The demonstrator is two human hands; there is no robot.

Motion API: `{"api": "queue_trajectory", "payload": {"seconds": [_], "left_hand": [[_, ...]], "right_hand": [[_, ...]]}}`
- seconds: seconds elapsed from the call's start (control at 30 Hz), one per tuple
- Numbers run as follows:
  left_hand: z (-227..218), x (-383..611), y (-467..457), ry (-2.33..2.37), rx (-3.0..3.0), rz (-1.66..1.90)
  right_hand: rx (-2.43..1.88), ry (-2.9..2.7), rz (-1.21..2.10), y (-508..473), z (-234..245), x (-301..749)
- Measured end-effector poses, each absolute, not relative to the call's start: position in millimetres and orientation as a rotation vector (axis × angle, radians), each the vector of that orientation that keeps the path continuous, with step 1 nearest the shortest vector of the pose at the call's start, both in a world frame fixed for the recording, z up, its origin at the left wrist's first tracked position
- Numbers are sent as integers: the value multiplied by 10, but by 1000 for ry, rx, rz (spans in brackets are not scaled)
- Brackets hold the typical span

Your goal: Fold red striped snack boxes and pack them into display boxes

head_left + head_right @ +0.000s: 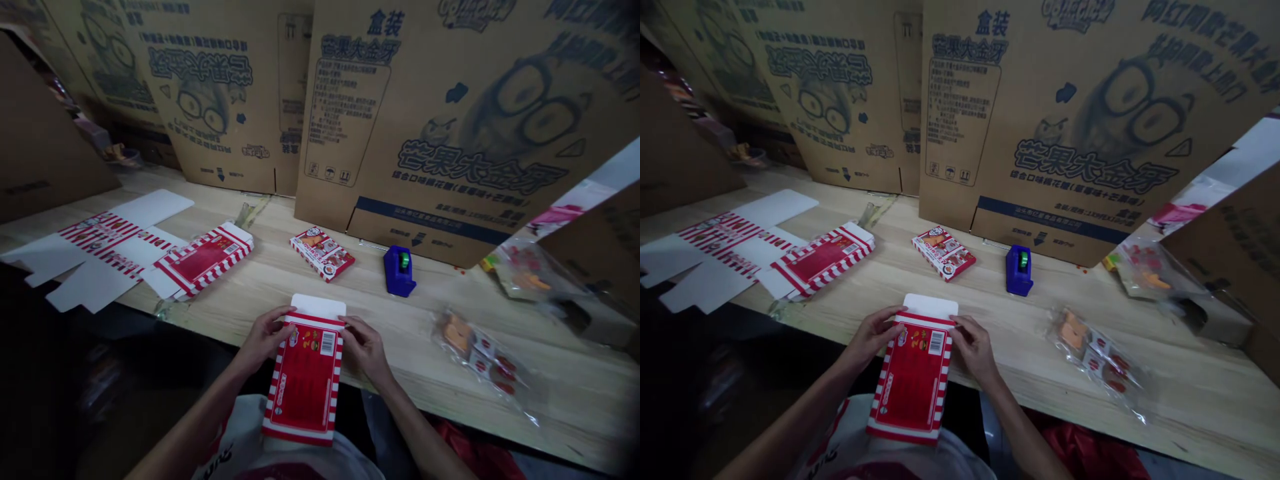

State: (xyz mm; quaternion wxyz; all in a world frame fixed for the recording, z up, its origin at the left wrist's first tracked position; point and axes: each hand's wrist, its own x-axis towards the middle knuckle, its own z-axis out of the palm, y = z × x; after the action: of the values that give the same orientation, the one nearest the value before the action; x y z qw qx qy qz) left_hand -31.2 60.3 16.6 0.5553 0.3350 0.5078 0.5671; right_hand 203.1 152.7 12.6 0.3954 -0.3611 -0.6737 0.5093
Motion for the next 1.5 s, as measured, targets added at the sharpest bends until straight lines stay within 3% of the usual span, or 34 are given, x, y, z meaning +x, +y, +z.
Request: {"api": "queue_trajectory", "payload": {"seconds": [0.1, 0.33, 0.6, 0.83, 1.07, 1.5], "left_hand": [[152, -326, 648, 1278, 836, 1433], [181, -457, 804, 1207, 786, 1381], [181, -509, 713, 1231, 1085, 1302], [396, -518, 734, 1459, 1395, 1095], [463, -535, 843, 1305, 1290, 1063], [34, -295, 553, 1255, 790, 1304]], "right_hand": [[-910, -1696, 1308, 1551, 91, 1970], [-908, -1526, 1773, 1666, 110, 1953], [-773, -1934, 1267, 1510, 148, 2012], [-957, -2033, 1291, 1518, 302, 1935], [-1050, -1936, 1387, 1608, 428, 1897], [-957, -1697, 1374, 1347, 158, 2002]]}}
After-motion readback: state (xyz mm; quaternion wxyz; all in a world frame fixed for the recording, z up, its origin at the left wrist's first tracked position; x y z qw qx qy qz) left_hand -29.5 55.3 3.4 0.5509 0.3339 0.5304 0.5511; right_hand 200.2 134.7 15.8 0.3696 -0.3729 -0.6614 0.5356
